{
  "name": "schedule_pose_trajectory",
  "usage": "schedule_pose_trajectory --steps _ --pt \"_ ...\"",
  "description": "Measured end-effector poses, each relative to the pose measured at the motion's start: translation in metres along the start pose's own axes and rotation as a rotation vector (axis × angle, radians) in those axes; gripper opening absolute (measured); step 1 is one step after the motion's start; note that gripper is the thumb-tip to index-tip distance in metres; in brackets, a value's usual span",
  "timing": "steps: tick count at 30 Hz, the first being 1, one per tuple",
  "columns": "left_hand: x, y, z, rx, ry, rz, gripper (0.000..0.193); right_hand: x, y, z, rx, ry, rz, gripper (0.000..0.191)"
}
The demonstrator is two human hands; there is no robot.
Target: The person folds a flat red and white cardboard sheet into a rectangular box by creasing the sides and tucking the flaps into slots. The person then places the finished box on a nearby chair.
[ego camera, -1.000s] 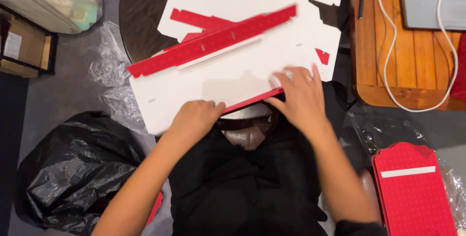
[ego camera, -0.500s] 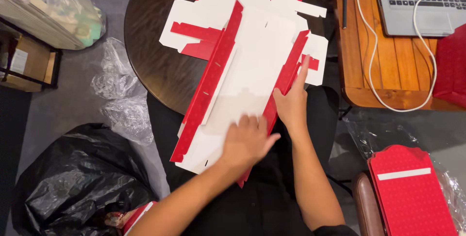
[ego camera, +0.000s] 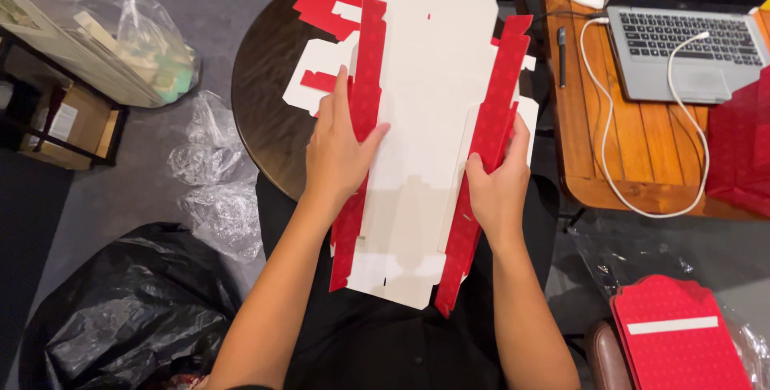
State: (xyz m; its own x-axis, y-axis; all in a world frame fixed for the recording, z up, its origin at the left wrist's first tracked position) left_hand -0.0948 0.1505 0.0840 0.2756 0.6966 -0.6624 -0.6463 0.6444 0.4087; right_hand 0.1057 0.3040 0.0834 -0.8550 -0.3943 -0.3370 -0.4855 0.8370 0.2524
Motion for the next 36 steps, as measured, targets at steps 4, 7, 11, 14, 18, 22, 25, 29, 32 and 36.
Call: schedule_pose_trajectory --steps 4,7,11,14,18,22,25,29,32,36 --pt "0.001 0.004 -0.006 0.147 -0.120 0.145 0.076 0.000 0.005 0.006 -0.002 -0.081 -0.007 0.068" --pt "0.010 -0.008 -0.007 0.171 -0.165 0.158 0.071 -0.002 0.004 0.027 0.135 -0.095 -0.016 0.068" --pt "0.012 -0.015 0.005 0.223 -0.181 0.142 0.079 -0.003 0.007 0.019 -0.004 -0.138 0.010 0.078" --pt "0.020 -0.003 0.000 0.133 -0.172 0.054 0.086 0.013 0.022 0.044 0.225 -0.193 -0.104 0.092" --pt "0.038 0.011 -0.019 0.056 -0.150 -0.017 0.092 0.045 0.046 0.045 0.037 -0.225 -0.174 0.097" --pt "0.069 0.013 -0.051 0.016 -0.017 -0.100 0.076 0.076 0.062 0.078 0.053 -0.303 -0.300 0.098" --pt "0.078 0.012 -0.059 0.125 0.035 -0.048 0.059 0.088 0.063 0.093 0.056 -0.387 -0.335 0.095" --pt "0.084 0.012 -0.068 0.139 0.051 -0.050 0.058 0.093 0.067 0.095 0.068 -0.437 -0.338 0.091" --pt "0.087 0.014 -0.069 0.124 0.063 -0.080 0.056 0.094 0.071 0.094 0.098 -0.450 -0.342 0.076" --pt "0.077 0.021 -0.053 0.307 0.277 0.037 0.035 0.095 0.082 0.073 -0.083 -0.500 -0.253 0.057"
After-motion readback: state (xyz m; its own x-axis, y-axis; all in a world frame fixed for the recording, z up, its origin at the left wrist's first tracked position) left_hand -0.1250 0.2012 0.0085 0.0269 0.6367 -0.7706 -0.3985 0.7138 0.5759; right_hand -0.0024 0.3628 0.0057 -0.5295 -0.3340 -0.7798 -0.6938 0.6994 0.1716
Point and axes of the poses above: each hand's wrist, its own y-axis towards the middle knuckle, its own x-axis out of the palm, z = x × y, the point moved 9 cm from there along y, towards the middle knuckle, and after that the axes turned 9 degrees about x, right-handed, at the moved point
